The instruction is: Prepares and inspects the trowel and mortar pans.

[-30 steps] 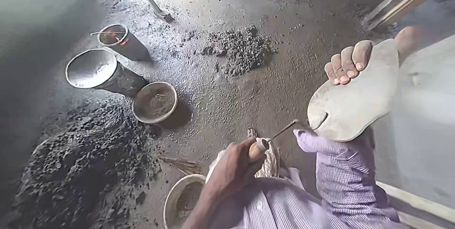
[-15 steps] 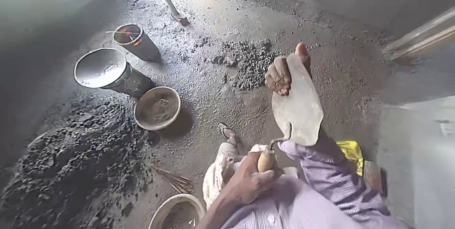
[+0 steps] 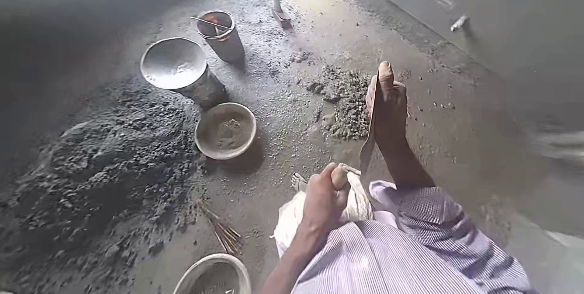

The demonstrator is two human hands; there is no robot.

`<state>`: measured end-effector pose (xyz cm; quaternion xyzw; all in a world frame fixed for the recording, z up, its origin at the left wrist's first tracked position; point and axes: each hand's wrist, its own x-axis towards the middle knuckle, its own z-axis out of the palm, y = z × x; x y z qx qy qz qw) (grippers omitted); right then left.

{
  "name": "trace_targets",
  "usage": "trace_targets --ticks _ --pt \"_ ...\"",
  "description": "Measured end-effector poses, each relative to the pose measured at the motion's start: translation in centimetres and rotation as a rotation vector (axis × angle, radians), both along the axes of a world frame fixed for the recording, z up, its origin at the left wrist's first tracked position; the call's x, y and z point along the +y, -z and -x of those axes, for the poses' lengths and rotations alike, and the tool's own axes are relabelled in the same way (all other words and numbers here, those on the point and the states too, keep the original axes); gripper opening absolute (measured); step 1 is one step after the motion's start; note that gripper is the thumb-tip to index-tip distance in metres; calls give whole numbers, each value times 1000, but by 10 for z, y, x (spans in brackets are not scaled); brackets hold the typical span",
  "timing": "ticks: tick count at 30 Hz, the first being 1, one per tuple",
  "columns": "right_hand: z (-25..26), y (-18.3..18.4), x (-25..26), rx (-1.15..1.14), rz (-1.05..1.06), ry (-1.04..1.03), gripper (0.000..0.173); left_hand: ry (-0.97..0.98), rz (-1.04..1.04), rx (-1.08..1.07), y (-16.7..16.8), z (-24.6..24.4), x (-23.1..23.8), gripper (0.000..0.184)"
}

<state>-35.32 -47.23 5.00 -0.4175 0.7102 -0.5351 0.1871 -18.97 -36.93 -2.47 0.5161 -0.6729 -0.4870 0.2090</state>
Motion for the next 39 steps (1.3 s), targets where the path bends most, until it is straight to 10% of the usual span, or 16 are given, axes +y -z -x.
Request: trace_targets --ticks 14,21,25,34,39 --pt "38 81 -191 -647 51 -242 54 4 -245 76 23 3 -175 41" --pt "78 84 -307 -806 -27 -386 54 -6 -680 734 31 59 -267 17" --pt "66 73 -354 -739 14 -594 54 -210 -595 585 27 91 -304 17" --pt "-8 57 -492 -479 58 -297 51 -404 -220 -476 3 40 -454 27" --pt "-86 88 -562 -578 -47 -504 47 -204 -243 84 24 -51 -532 26"
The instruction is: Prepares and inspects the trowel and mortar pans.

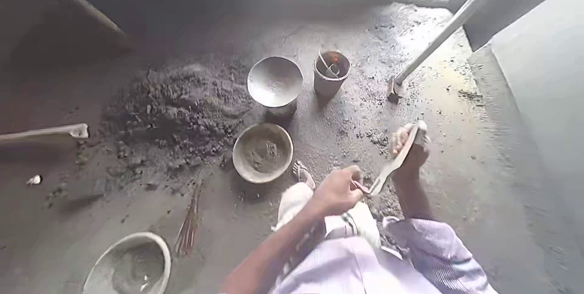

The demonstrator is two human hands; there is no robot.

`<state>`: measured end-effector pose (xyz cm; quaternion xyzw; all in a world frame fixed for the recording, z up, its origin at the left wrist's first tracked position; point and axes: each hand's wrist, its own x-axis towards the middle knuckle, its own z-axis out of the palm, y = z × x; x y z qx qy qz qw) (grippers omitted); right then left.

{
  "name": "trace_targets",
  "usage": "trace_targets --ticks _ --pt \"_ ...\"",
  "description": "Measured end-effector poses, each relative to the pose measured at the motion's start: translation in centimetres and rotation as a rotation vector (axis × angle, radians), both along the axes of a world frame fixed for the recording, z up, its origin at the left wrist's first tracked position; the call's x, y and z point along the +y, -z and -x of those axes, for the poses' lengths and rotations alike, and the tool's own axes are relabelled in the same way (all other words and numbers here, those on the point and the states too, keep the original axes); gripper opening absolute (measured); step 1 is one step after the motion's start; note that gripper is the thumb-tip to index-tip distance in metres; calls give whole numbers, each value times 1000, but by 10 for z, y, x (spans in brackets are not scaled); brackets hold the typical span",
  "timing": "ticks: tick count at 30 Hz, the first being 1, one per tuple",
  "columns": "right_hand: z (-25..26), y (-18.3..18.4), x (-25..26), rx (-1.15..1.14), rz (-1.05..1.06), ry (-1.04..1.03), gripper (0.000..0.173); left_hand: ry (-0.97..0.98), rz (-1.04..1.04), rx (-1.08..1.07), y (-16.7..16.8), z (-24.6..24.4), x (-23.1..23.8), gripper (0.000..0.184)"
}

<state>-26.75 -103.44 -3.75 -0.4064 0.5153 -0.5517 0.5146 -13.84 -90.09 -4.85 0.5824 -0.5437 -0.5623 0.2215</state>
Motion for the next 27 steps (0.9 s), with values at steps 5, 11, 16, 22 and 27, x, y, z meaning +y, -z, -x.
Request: trace_targets --ticks 5,11,16,22,27 --pt "-53 18 -73 -483 21 -445 57 108 -222 1094 31 -80 -10 48" --pt "-138 -2 -123 -87 -20 -399 49 -382 -199 651 36 -84 -31 20" --pt "-190 20 -165 134 -92 -360 38 -571 -411 -200 16 -110 -89 33" --pt "-270 38 -200 139 -117 -753 48 -889 -369 -225 12 -109 -123 44" --pt "-303 74 -194 446 -34 -1109 56 -1221 -146 -14 38 -110 -119 38"
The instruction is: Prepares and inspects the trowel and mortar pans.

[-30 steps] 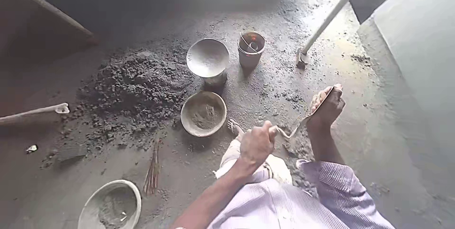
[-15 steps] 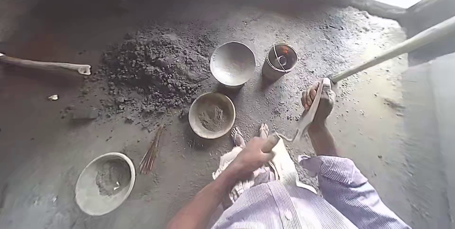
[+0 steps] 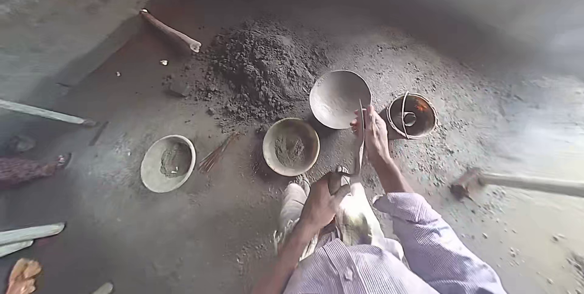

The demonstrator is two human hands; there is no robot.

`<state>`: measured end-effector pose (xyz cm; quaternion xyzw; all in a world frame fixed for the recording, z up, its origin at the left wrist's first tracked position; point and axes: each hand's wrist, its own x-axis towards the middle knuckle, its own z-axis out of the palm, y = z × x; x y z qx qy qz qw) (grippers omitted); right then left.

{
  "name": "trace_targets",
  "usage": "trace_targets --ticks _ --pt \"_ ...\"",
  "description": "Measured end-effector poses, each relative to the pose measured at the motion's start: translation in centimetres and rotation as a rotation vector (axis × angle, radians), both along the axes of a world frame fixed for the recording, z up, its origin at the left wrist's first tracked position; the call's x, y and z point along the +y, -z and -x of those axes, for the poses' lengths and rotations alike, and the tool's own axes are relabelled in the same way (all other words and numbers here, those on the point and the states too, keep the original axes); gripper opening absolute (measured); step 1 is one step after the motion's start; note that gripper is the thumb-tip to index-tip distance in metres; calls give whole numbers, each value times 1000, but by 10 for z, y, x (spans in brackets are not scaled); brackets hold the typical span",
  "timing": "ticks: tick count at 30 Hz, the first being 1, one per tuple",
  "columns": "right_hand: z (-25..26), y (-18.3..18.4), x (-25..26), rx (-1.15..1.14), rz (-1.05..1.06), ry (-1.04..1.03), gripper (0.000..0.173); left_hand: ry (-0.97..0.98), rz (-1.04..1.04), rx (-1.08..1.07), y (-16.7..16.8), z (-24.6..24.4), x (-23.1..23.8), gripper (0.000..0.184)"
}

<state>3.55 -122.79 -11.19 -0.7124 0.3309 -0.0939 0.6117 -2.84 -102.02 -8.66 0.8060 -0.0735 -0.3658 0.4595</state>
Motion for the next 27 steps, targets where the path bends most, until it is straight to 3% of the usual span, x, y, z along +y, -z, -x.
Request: trace_targets --ticks 3,6,8,12,14,17,19,20,22,23,25,26,27 --pt "19 31 17 188 68 -107 53 -84 -313 -189 0 -19 9 53" --pt "43 41 63 270 -351 -295 61 -64 -430 -121 7 -43 16 62" --pt "47 38 103 200 -607 -371 67 24 -442 -79 14 -50 23 63" --pt "10 46 143 119 -711 0 38 366 -319 -21 34 -66 40 76" --pt "2 65 138 168 -579 80 27 532 -149 121 42 -92 52 78" --pt "4 84 124 313 -13 -141 33 676 53 260 47 -150 77 59" --pt "-4 88 120 282 224 -223 41 582 99 307 52 -182 99 42" --pt "-15 93 115 251 205 -232 53 485 71 338 59 -199 108 37" --pt "-50 109 90 216 -167 -301 90 309 -78 345 84 -233 121 36" --pt "-74 121 84 211 -401 -316 91 280 -203 306 99 -258 129 38" --pt "-102 133 86 188 -722 -266 52 262 -370 257 122 -286 143 42" --pt "-129 141 79 158 -761 -247 42 208 -354 240 135 -309 141 40" --pt "-150 148 75 156 -698 -227 43 136 -307 251 146 -329 139 37"
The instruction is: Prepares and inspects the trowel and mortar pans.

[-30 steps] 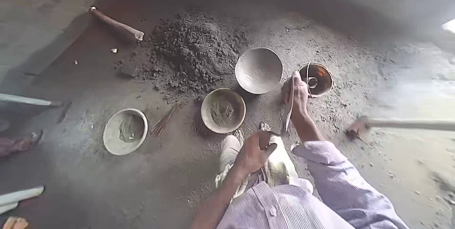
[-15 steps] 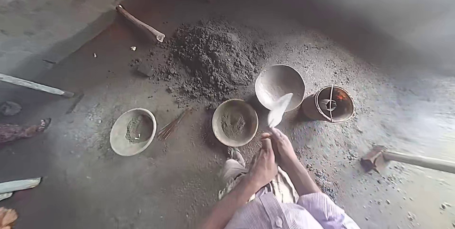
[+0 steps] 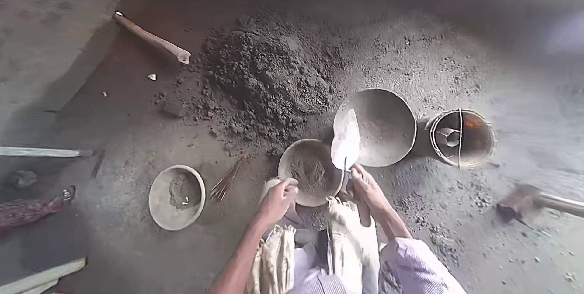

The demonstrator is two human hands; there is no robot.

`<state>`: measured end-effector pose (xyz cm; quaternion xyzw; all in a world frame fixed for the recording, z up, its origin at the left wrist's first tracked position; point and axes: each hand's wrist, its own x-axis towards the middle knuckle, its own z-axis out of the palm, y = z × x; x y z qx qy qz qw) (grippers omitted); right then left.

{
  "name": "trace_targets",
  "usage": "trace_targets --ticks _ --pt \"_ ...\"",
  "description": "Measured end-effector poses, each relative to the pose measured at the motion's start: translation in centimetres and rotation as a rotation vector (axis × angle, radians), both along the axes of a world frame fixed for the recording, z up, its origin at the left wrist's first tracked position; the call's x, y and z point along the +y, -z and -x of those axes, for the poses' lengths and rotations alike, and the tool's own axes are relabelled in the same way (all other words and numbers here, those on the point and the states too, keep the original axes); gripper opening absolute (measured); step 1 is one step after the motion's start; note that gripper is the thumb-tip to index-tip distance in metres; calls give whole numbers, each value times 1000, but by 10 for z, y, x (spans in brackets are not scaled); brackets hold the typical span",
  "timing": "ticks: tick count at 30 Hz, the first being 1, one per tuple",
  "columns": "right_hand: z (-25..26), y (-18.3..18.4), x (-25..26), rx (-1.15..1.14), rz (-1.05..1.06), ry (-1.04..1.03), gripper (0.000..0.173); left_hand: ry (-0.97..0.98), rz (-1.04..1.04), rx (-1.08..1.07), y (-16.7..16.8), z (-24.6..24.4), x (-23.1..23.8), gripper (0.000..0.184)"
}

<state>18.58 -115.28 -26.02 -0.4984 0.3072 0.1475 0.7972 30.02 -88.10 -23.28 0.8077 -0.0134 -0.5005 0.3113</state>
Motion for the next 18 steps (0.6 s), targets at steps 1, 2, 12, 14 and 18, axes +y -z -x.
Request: trace_targets --ticks 1,2,12,14,18 --pt "-12 6 -1 23 100 4 54 -75 35 43 8 -13 2 34" --pt "-26 11 0 52 170 15 62 -125 63 94 16 -29 2 33" --pt "-118 236 113 655 -11 184 59 386 114 393 313 -255 22 36" --pt "-160 307 136 768 91 89 57 247 107 302 356 -285 62 35" --pt "-428 451 161 700 297 -211 50 236 -149 233 379 -355 119 39"
